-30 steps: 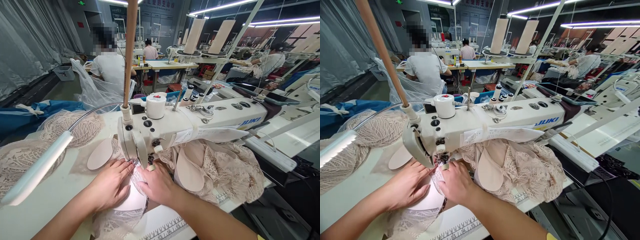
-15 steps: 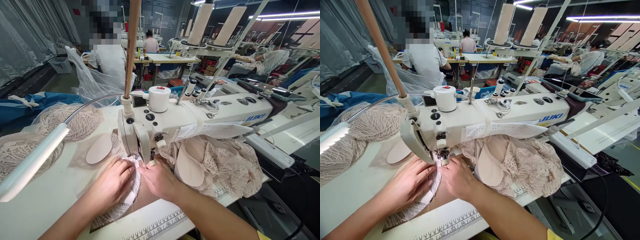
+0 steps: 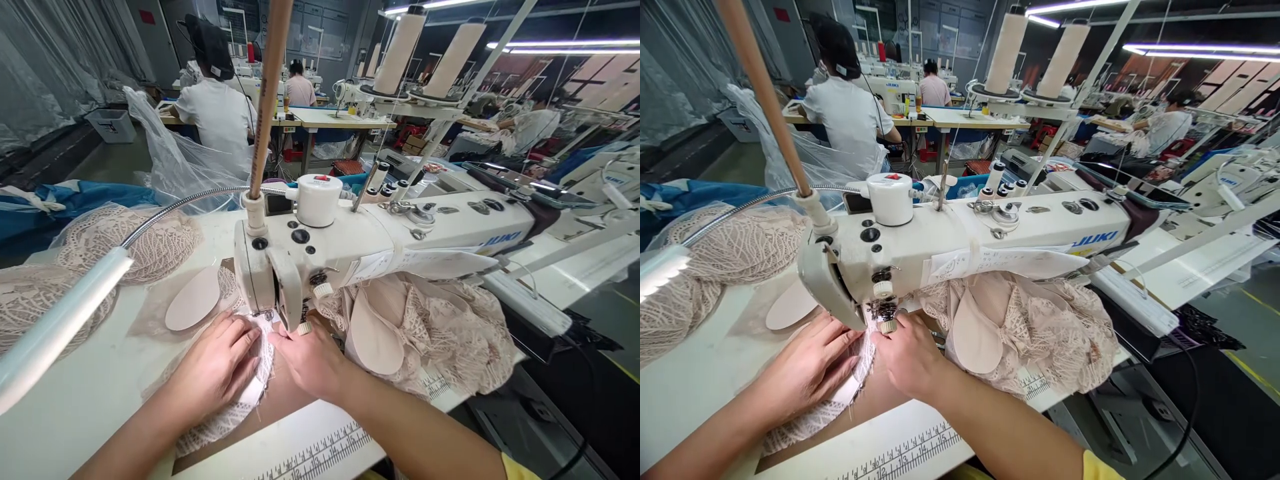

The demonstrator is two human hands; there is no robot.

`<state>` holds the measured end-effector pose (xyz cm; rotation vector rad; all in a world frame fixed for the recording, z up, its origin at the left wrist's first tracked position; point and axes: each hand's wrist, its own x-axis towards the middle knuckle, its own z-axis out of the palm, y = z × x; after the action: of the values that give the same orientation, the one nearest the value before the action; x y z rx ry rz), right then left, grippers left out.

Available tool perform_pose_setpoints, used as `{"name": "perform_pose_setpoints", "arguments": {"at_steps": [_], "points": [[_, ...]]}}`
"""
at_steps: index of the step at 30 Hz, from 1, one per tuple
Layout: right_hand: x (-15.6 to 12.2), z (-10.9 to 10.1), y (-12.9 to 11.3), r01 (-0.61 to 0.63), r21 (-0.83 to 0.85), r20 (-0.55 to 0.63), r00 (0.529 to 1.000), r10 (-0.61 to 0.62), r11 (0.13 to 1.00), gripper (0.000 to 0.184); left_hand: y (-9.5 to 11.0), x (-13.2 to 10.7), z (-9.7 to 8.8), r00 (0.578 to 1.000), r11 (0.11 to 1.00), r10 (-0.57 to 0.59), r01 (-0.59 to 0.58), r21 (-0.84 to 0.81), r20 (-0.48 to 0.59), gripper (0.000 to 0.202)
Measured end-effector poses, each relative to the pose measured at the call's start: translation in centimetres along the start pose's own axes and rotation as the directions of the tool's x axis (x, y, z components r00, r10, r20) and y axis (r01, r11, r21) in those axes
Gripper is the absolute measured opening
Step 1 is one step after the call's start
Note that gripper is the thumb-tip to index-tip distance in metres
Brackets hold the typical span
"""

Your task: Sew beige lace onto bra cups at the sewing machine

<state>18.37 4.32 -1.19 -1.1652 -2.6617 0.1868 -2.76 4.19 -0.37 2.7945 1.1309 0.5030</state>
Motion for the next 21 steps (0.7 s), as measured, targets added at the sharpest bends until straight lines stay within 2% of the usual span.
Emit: {"name": "perform_pose_setpoints", "arguments": {"at_steps": [3, 9, 15, 21], "points": [[0.06, -0.07, -0.09, -0.002, -0.008, 0.008, 1.0, 0.002, 1.0, 0.023, -0.13, 0.12, 0.23, 0.999, 0.999, 0.04, -0.04, 0.001, -0.028, 0.021], [-0.07, -0.08, -0.06, 0.025, 0.036, 0.004, 1.0, -0.025, 0.999, 0.02, -0.5, 0.04, 0.56, 0.988, 0.987, 0.154, -0.155, -0.049, -0.015, 0.033], [-0.1, -0.21, -0.05, 0.016, 0.058, -0.005, 1.0, -0.016, 0.998, 0.018, -0.9, -0.04, 0.32, 0.987, 0.987, 0.158, -0.157, -0.045, 0.02, 0.035], [0.29, -0.29, -0.32, -0.028, 0.037, 0.012, 1.0, 0.028, 0.999, 0.025, -0.92, 0.17, 0.47, 0.992, 0.992, 0.118, -0.117, -0.051, 0.032, 0.034]]}}
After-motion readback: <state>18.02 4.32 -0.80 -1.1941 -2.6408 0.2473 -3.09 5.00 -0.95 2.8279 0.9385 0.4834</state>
